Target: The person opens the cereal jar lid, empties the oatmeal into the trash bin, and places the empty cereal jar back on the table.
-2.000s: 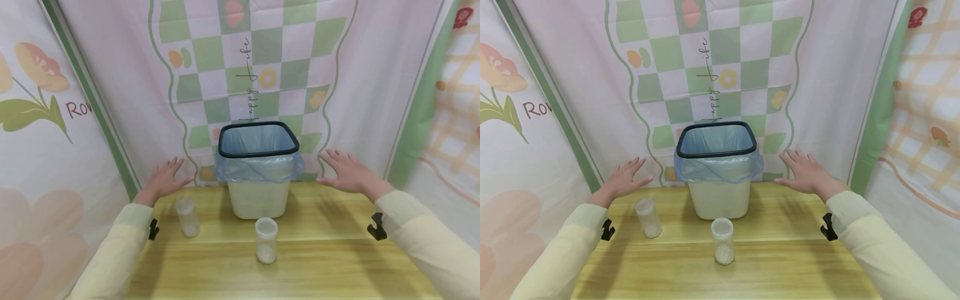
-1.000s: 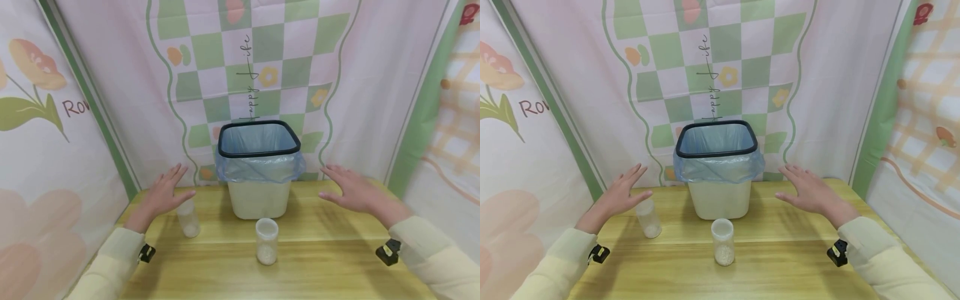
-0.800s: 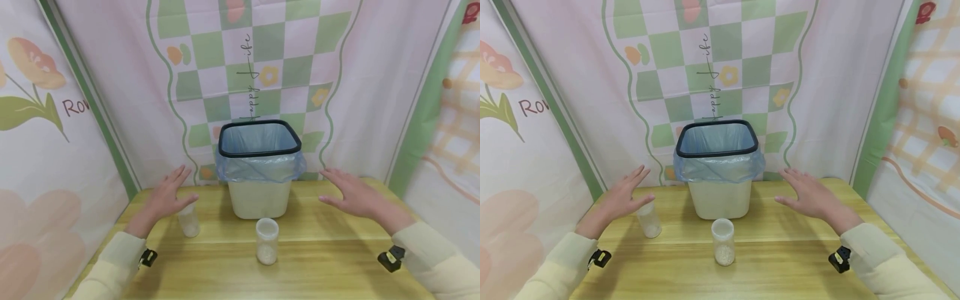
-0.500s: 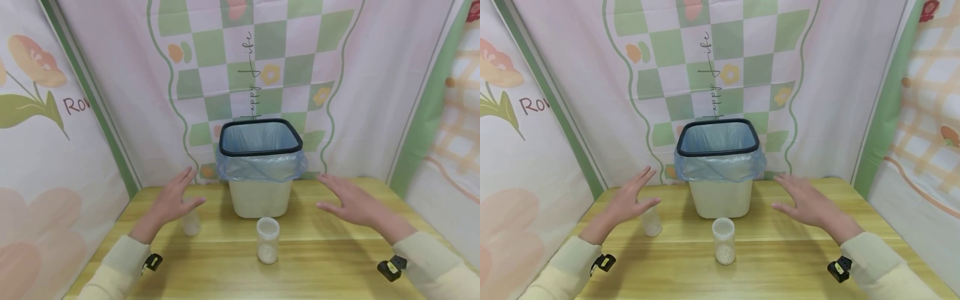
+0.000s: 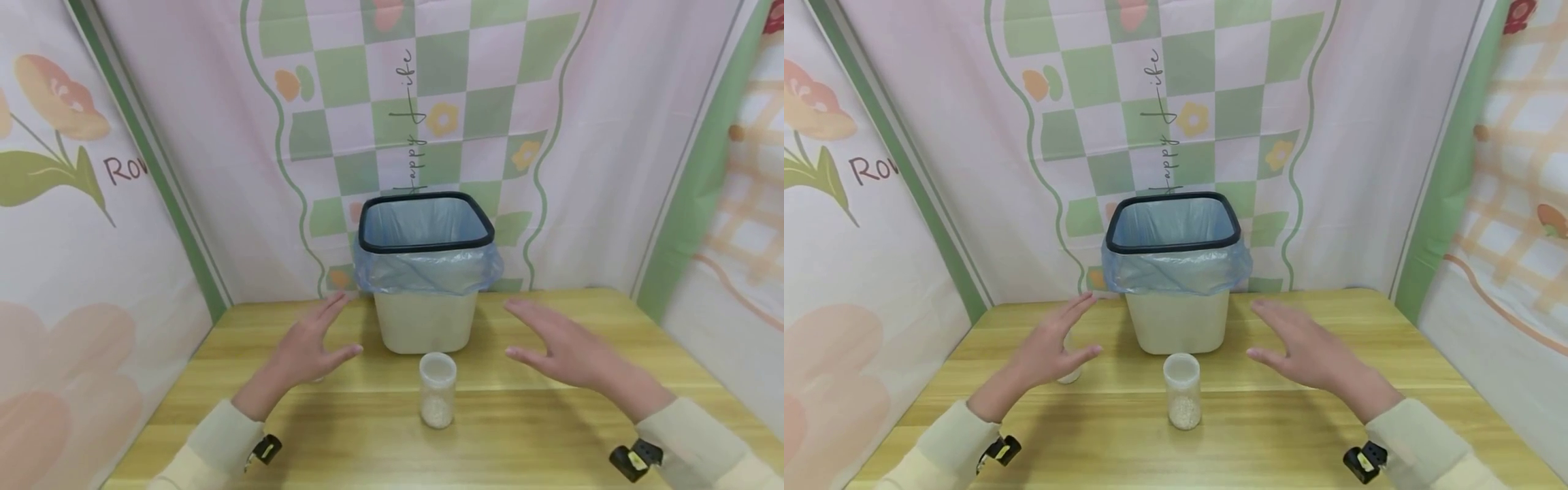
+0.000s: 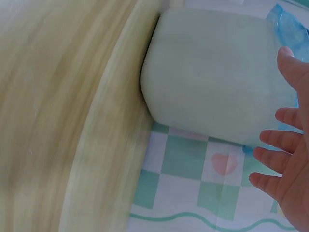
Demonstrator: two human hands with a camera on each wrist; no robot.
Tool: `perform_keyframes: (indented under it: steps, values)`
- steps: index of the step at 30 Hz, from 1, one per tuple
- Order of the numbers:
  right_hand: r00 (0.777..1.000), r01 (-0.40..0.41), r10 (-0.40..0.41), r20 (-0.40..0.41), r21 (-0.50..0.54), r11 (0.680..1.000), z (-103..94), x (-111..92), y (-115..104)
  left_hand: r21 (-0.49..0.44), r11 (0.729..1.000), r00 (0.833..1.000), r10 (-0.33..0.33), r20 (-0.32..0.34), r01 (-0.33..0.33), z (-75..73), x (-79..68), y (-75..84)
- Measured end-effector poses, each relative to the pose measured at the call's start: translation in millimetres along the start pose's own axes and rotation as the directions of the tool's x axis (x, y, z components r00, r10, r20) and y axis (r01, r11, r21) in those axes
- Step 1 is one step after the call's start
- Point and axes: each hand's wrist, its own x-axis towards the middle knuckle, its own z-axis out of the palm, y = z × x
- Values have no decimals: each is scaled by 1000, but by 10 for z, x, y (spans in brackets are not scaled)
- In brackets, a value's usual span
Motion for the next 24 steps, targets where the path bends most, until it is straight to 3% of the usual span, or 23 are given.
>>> perform_keyframes:
  steps: [13, 20, 24]
  values:
    - [996, 56, -52, -79, 49, 997, 199, -62, -166, -115, 993, 999, 44, 28, -41, 401, -113, 218]
    - [992, 63, -51, -113, 106, 992, 299, -104, -278, -213, 975, 989, -25, 145, 56, 560, -143, 334]
    - [987, 78, -59, -148, 128, 989, 369, -114, -345, -245, 966, 980, -30, 194, 78, 663, -156, 381]
